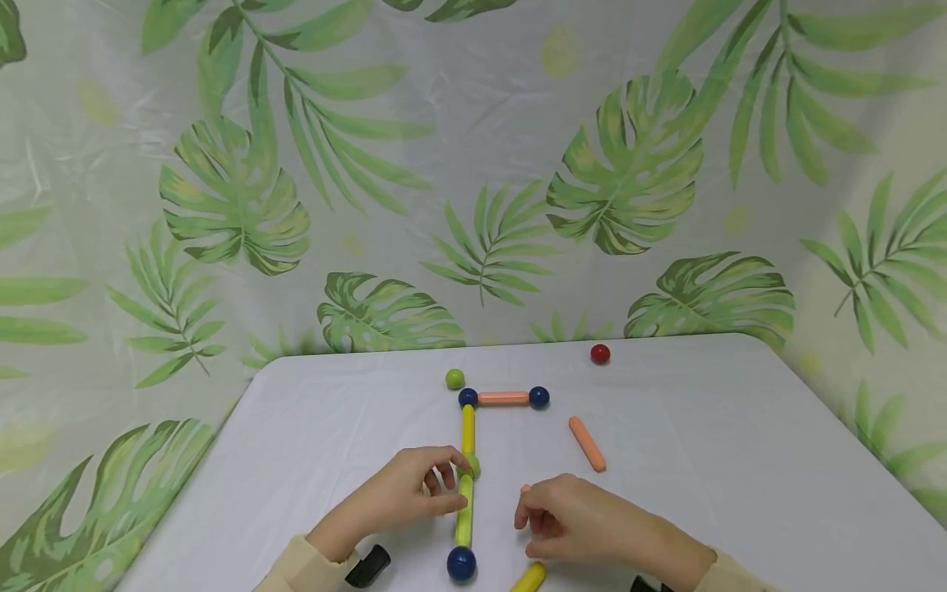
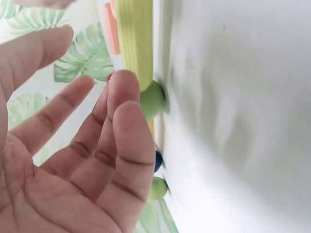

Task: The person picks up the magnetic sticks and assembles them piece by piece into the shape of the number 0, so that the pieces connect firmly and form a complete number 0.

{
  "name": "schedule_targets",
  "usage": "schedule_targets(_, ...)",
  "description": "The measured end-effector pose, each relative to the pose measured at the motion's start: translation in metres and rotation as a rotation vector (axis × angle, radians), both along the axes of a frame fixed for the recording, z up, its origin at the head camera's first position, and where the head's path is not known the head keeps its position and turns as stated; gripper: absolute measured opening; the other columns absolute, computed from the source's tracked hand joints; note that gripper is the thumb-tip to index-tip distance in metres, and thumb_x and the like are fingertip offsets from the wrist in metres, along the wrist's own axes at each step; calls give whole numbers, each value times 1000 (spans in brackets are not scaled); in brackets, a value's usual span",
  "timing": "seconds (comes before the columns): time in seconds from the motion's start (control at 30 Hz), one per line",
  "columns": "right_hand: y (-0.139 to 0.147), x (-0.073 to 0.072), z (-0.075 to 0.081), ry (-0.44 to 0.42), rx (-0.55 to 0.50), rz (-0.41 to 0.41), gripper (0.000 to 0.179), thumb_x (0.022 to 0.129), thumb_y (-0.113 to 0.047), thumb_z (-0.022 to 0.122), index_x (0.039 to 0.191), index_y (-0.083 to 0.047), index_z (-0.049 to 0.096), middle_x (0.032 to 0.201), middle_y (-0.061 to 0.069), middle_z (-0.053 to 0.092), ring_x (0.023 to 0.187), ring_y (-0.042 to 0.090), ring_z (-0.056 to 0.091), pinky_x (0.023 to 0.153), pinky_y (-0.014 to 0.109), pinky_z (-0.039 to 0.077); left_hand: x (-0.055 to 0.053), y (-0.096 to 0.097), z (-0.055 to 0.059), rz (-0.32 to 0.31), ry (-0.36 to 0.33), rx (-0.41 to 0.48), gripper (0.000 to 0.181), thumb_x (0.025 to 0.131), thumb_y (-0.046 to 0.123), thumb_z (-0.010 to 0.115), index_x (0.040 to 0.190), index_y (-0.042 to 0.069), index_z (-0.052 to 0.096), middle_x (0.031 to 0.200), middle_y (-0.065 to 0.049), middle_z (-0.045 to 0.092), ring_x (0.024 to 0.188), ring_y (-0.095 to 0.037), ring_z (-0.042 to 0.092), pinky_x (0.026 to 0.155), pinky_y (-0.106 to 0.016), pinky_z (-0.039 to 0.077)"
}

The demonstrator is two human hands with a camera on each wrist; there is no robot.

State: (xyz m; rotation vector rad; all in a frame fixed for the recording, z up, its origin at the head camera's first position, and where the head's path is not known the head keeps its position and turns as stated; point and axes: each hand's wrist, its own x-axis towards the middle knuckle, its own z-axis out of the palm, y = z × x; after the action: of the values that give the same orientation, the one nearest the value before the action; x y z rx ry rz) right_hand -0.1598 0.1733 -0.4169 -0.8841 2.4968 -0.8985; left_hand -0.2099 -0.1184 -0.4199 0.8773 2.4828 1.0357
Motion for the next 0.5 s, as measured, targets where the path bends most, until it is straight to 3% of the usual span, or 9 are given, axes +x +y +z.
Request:
schedule_targets(0.27, 12, -2, -6, 58, 4, -26, 15, 91, -21, 88, 99, -22, 75, 76, -18, 56, 69, -4, 51, 65, 17, 47, 18, -9, 2, -70, -28, 12, 24, 95, 30, 83, 115, 18, 76, 92, 10, 67, 75, 1, 61, 66, -20, 53)
schedule_targets(0.5, 19, -6, -13, 98, 35, -82, 19, 91, -21, 87, 105, -23, 74, 75, -14, 55, 67, -2, 48, 61, 18, 42, 28, -12, -3, -105, -64, 32, 30, 92, 30, 87, 118, 18, 76, 94, 3, 70, 74, 3, 61, 68, -19, 54)
